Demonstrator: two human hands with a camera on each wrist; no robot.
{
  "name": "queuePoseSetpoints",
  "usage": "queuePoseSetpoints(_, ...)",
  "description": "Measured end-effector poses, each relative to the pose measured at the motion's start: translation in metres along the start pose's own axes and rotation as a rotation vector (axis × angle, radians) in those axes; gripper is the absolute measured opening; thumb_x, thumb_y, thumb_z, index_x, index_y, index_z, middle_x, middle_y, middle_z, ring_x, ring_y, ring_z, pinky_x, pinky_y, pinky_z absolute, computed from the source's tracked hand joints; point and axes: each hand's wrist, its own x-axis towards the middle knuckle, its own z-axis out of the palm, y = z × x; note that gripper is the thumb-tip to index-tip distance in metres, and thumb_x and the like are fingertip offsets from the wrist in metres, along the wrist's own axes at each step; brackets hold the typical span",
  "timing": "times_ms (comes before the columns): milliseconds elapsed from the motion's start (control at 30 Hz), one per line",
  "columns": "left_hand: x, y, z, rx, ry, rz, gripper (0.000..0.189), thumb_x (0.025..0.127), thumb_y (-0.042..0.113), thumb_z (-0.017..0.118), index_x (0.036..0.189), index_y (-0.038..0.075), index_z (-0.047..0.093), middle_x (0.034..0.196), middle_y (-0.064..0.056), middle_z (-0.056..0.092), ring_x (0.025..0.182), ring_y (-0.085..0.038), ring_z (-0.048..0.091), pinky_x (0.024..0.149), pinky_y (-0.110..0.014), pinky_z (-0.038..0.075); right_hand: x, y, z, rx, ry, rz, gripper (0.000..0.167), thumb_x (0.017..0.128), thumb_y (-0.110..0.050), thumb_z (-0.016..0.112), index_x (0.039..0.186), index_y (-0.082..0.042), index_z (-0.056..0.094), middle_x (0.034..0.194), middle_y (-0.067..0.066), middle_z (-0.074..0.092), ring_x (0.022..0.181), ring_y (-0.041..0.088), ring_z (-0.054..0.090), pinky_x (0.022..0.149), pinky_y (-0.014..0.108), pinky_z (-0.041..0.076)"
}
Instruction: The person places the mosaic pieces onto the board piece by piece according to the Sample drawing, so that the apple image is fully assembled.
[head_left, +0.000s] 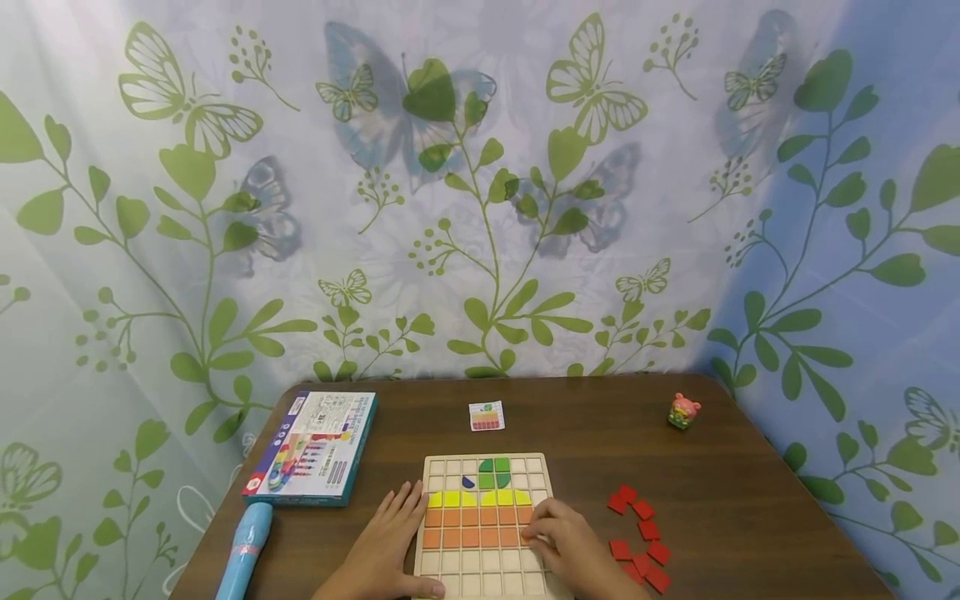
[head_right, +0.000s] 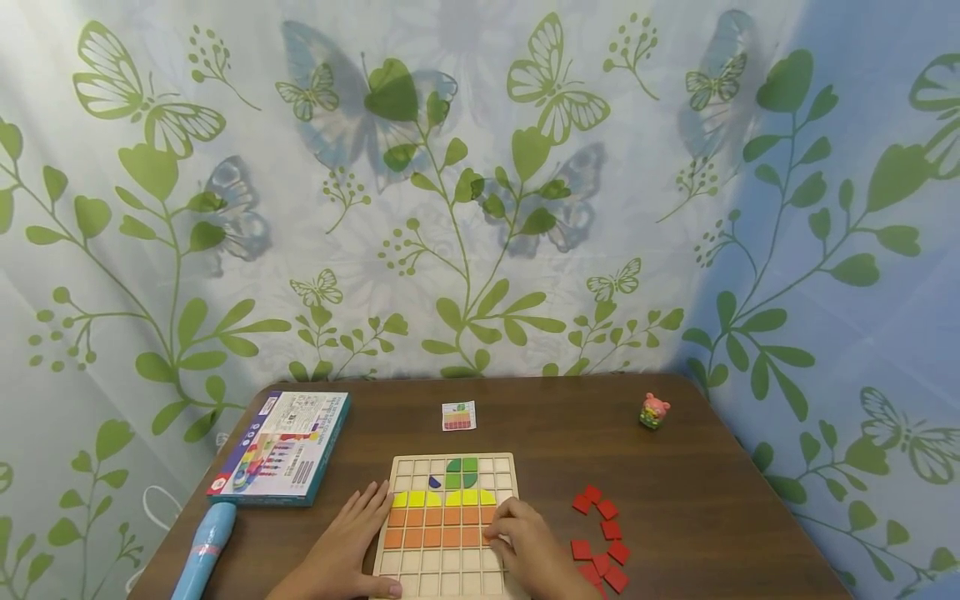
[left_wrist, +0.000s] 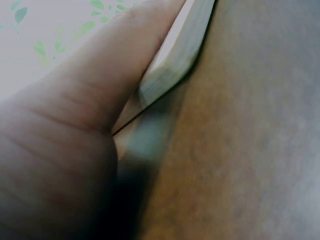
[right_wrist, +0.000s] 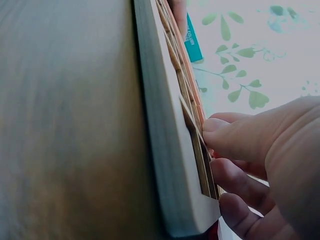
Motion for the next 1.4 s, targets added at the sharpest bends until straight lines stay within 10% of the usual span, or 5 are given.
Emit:
queuePoseSetpoints(500,-0.002,0.000,0.001,0.006,0.027,0.012,0.127,0.080,0.087,0.064,0.161,-0.006,0.035,0.167,-0.026,0.026,0.153,-0.047,0.024,0.120,-0.065,0.020,-0.002,0.002,0.001,0.069,0.008,-0.018,0.015,0.089,0.004,0.082,0.099,-0.008,0.081,0.102,-0.004,0.062,0.082,0.005,0.059,0.060,0.015,0.052)
queuePoseSetpoints(833,-0.003,-0.009,0.011,-0.054,0.013,-0.016,0.128,0.079,0.087,0.065,0.164,-0.001,0.029,0.171,-0.021,0.020,0.156,-0.043,0.018,0.122,-0.030,-0.013,-0.003,0.002,0.001,0.093,0.057,0.011,0.022,0.087,0.004,0.084,0.094,-0.016,0.076,0.098,-0.006,0.066,0.075,0.000,0.055,0.057,0.018,0.050)
queuePoseSetpoints(1233,-0.002,-0.002,0.002,-0.036,0.002,-0.014,0.125,0.081,0.084,0.066,0.162,-0.004,0.032,0.169,-0.024,0.023,0.154,-0.046,0.020,0.123,-0.061,0.013,-0.005,0.000,-0.010,0.063,0.143,0.078,0.018,0.087,0.004,0.083,0.095,-0.012,0.078,0.099,-0.005,0.068,0.067,-0.002,0.052,0.052,0.019,0.050)
queuePoseSetpoints(1400,-0.001,-0.005,0.006,-0.050,-0.010,-0.027,0.126,0.080,0.086,0.065,0.163,-0.003,0.032,0.171,-0.023,0.020,0.155,-0.044,0.017,0.127,-0.046,-0.003,-0.010,0.004,-0.031,-0.021,0.157,0.197,0.017,0.086,0.003,0.084,0.098,-0.009,0.078,0.101,-0.007,0.069,0.077,0.002,0.061,0.063,0.024,0.057)
